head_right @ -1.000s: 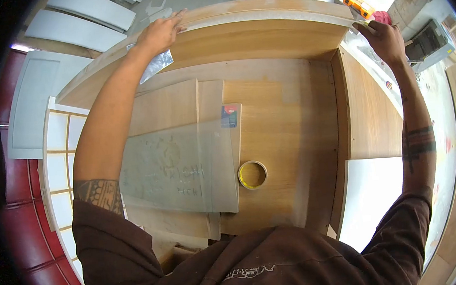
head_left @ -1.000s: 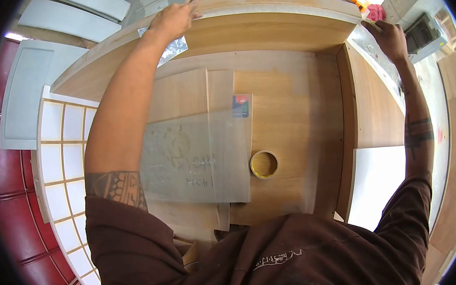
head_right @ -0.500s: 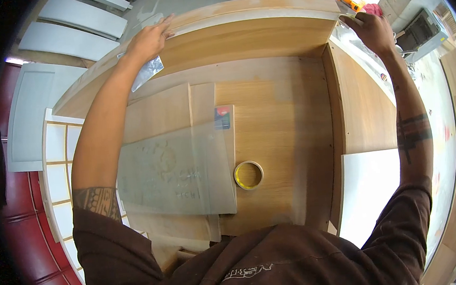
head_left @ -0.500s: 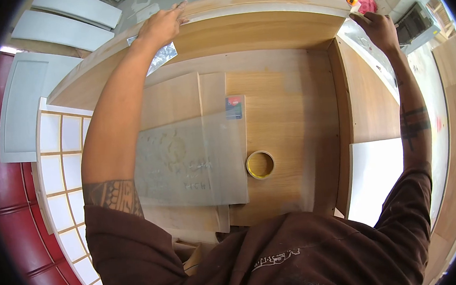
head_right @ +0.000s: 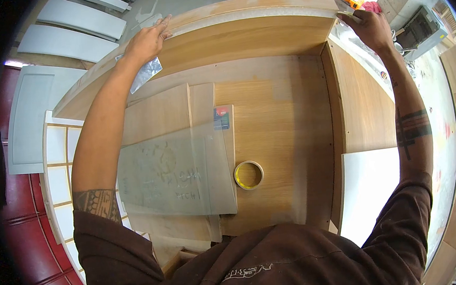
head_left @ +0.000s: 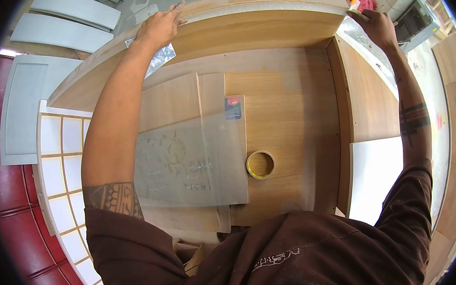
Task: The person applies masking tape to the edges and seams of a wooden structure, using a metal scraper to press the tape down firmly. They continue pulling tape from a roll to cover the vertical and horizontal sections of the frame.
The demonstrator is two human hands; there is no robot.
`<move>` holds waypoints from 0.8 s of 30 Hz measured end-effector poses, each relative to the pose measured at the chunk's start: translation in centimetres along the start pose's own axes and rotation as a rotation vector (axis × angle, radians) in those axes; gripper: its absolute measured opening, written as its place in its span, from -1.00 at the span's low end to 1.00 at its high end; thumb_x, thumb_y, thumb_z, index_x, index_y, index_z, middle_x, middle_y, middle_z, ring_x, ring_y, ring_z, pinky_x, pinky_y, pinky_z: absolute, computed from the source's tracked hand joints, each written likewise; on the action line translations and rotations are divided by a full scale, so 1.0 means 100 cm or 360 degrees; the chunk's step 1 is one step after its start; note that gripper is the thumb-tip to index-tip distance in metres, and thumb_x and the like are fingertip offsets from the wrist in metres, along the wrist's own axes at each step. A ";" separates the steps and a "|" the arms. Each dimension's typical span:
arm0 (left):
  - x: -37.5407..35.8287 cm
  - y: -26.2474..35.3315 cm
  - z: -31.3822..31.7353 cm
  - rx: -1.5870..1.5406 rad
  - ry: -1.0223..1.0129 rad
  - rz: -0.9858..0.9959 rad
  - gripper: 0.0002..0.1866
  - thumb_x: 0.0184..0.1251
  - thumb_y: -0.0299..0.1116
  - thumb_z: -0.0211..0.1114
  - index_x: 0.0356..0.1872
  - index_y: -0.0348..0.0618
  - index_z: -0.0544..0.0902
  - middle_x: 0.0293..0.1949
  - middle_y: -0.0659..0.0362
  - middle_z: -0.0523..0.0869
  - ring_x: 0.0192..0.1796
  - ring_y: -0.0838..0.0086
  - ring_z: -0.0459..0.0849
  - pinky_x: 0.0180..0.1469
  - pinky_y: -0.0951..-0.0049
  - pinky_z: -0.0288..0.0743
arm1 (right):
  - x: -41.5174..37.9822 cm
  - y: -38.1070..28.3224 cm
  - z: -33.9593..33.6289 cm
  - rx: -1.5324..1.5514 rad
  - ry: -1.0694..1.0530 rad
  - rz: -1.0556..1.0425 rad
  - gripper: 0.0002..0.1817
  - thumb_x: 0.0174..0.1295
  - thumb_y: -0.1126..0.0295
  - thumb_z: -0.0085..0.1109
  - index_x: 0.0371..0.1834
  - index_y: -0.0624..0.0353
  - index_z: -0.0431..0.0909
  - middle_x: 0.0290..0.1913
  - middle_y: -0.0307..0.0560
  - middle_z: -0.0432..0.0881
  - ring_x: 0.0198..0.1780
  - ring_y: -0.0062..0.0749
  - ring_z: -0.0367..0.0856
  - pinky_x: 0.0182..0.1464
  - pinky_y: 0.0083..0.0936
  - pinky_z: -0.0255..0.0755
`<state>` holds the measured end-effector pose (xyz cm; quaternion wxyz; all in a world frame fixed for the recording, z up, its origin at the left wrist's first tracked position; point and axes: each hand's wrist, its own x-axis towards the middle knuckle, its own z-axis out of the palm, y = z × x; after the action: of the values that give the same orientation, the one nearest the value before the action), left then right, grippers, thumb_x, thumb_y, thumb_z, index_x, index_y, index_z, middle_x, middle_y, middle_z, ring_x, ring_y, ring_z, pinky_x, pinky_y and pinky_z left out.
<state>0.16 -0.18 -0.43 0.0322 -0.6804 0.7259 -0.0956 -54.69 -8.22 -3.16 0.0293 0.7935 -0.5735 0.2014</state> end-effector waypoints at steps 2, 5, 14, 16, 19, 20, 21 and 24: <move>0.001 -0.002 0.002 -0.0030 0.0019 0.0032 -0.43 0.67 -0.08 0.08 0.63 0.29 0.33 0.54 0.12 0.49 0.38 -0.02 0.61 0.45 0.02 0.50 | 0.000 -0.001 -0.002 0.0002 -0.0007 0.0002 -0.39 0.40 -0.26 0.26 -0.17 0.15 0.85 -0.54 0.06 0.69 -0.47 -0.06 0.70 -0.26 -0.18 0.57; 0.002 -0.003 0.003 -0.0042 0.0033 0.0039 -0.43 0.67 -0.08 0.08 0.63 0.29 0.32 0.54 0.12 0.49 0.38 -0.04 0.60 0.45 0.02 0.50 | 0.000 -0.002 -0.004 -0.0016 -0.0002 -0.0013 -0.39 0.40 -0.25 0.27 -0.20 0.17 0.84 -0.55 0.06 0.67 -0.48 -0.04 0.69 -0.28 -0.17 0.55; 0.001 0.002 -0.004 -0.0069 -0.0028 0.0034 -0.41 0.64 -0.10 0.11 0.62 0.22 0.33 0.52 0.08 0.50 0.39 -0.08 0.58 0.45 -0.01 0.48 | 0.001 0.005 0.004 0.0014 0.0102 -0.0004 -0.36 0.37 -0.27 0.28 -0.32 0.19 0.82 -0.58 0.07 0.65 -0.48 -0.01 0.69 -0.28 -0.15 0.55; 0.002 0.002 -0.003 -0.0074 -0.0012 0.0058 -0.41 0.64 -0.09 0.11 0.62 0.21 0.33 0.51 0.07 0.51 0.39 -0.09 0.58 0.45 -0.02 0.48 | 0.000 0.006 0.005 0.0002 0.0154 -0.0054 -0.34 0.36 -0.29 0.27 -0.40 0.20 0.78 -0.60 0.06 0.64 -0.47 -0.01 0.69 -0.29 -0.13 0.54; 0.006 -0.002 0.001 -0.0082 -0.0015 0.0059 -0.41 0.64 -0.08 0.12 0.62 0.22 0.34 0.50 0.06 0.52 0.39 -0.09 0.58 0.44 -0.02 0.47 | -0.001 0.003 0.001 0.0015 0.0109 0.0000 -0.33 0.34 -0.31 0.28 -0.43 0.19 0.76 -0.61 0.06 0.63 -0.47 -0.01 0.70 -0.27 -0.13 0.56; 0.007 -0.004 0.003 -0.0089 -0.0030 0.0048 -0.41 0.64 -0.08 0.12 0.63 0.23 0.33 0.50 0.06 0.52 0.39 -0.10 0.58 0.44 -0.03 0.47 | -0.002 0.001 0.000 0.0025 0.0073 0.0022 -0.33 0.34 -0.31 0.28 -0.43 0.19 0.75 -0.60 0.05 0.64 -0.45 0.00 0.71 -0.27 -0.12 0.56; 0.007 -0.003 0.001 -0.0088 -0.0027 0.0061 -0.41 0.64 -0.08 0.12 0.63 0.23 0.33 0.50 0.06 0.52 0.39 -0.10 0.58 0.44 -0.03 0.47 | -0.002 0.003 0.000 0.0036 0.0035 0.0043 -0.34 0.34 -0.30 0.28 -0.43 0.18 0.75 -0.60 0.05 0.65 -0.44 0.01 0.71 -0.26 -0.12 0.57; 0.007 0.001 -0.004 -0.0098 -0.0063 0.0015 -0.40 0.65 -0.07 0.12 0.64 0.28 0.31 0.52 0.07 0.50 0.40 -0.10 0.57 0.45 -0.02 0.47 | -0.002 0.008 0.004 0.0009 0.0056 -0.0018 -0.34 0.35 -0.32 0.27 -0.42 0.17 0.75 -0.56 0.03 0.69 -0.40 0.02 0.75 -0.25 -0.11 0.59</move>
<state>-0.03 -0.84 0.00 0.0260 -0.6793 0.7310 -0.0596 -55.39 -8.41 -3.70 0.0384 0.7931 -0.5678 0.2169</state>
